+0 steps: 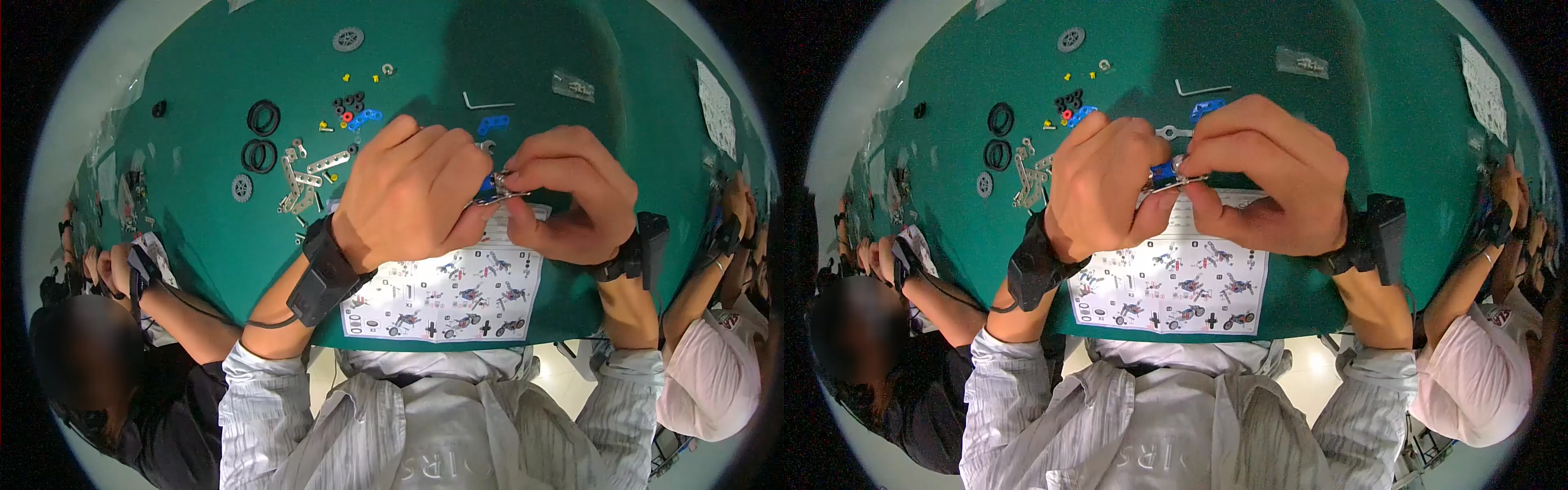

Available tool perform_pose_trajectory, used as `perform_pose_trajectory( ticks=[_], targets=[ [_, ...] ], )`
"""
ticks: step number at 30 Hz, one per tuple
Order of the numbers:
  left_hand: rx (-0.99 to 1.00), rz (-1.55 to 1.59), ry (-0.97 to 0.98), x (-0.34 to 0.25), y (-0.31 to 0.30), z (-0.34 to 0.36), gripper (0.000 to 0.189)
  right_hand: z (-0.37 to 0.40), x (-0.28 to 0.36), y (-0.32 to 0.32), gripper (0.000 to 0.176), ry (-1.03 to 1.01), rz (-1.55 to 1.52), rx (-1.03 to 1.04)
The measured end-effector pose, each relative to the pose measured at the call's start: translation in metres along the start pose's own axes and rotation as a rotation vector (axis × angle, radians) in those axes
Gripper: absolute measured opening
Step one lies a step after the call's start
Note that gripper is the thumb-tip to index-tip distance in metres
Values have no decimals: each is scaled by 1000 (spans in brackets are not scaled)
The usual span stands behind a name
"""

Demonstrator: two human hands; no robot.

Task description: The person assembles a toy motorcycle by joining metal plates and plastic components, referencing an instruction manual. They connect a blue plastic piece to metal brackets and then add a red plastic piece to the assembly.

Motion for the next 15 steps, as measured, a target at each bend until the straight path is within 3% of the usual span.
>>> perform_pose_trajectory(
  ticks=[15],
  targets=[
    [-33,-100,65,-3,-2,1,35,-1,-4,2,28,17,15,40]
  ],
)
Point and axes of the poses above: each hand's wrist, its own z-axis away from the middle knuckle, its own y-axis out of the palm, x = y × z, the point moved 9 cm from there along -z, towards the middle knuckle, and after that the axes turned 14 degrees about -z, right-handed, at the moved point
